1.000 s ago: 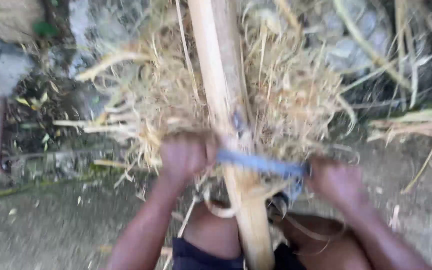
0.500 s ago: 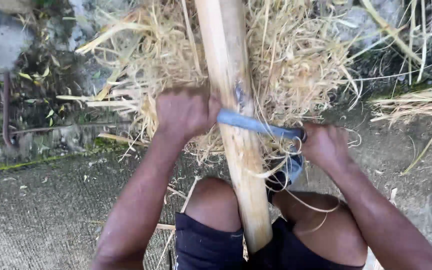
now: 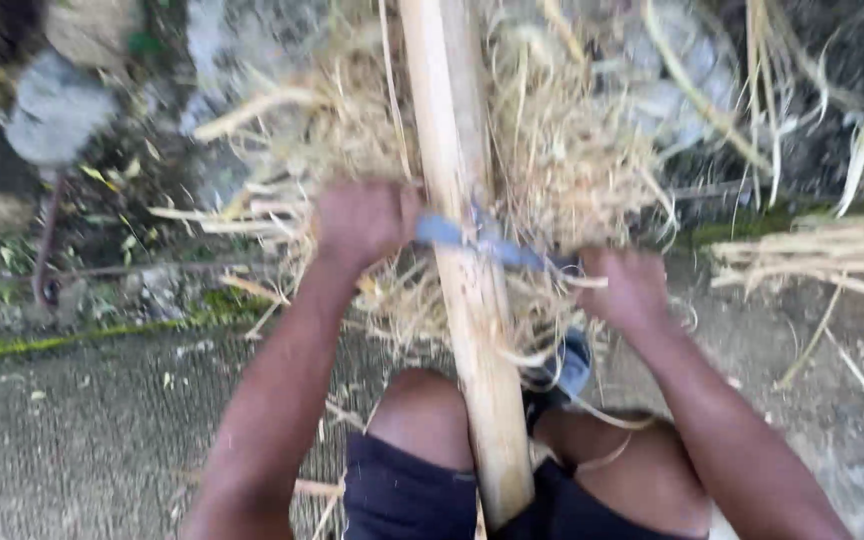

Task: The recorder uses a knife to strip the outer layer and fibers from a long bamboo pole held between their legs.

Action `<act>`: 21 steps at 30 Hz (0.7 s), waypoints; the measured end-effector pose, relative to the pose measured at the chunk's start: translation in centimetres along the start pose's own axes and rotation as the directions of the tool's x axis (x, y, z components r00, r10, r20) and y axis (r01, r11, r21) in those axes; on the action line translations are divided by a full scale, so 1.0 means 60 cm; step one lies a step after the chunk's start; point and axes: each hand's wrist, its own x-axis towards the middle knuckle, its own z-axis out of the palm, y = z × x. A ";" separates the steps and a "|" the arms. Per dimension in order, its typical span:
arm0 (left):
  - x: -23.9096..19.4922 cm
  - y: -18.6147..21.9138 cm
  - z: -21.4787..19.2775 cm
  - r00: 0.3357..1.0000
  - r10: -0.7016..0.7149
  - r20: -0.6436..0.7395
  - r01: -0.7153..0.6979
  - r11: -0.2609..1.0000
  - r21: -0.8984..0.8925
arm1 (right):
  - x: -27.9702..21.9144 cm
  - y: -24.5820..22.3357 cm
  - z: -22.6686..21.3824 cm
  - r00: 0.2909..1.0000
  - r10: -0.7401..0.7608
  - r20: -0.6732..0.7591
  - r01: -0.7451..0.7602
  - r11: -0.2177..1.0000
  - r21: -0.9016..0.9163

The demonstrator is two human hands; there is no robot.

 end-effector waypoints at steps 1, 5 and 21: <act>-0.011 0.008 0.003 1.000 0.000 -0.008 0.000 1.000 -0.003 | -0.005 0.008 0.008 0.998 0.020 0.067 -0.017 0.999 -0.045; 0.008 0.024 0.017 0.996 -0.039 0.077 0.041 0.999 -0.024 | -0.011 0.010 0.000 0.991 0.053 0.126 -0.029 0.982 -0.186; 0.255 -0.145 0.045 0.745 0.109 -0.658 -0.101 0.994 0.051 | 0.281 -0.021 -0.186 0.995 0.024 -0.093 -0.042 0.979 -0.200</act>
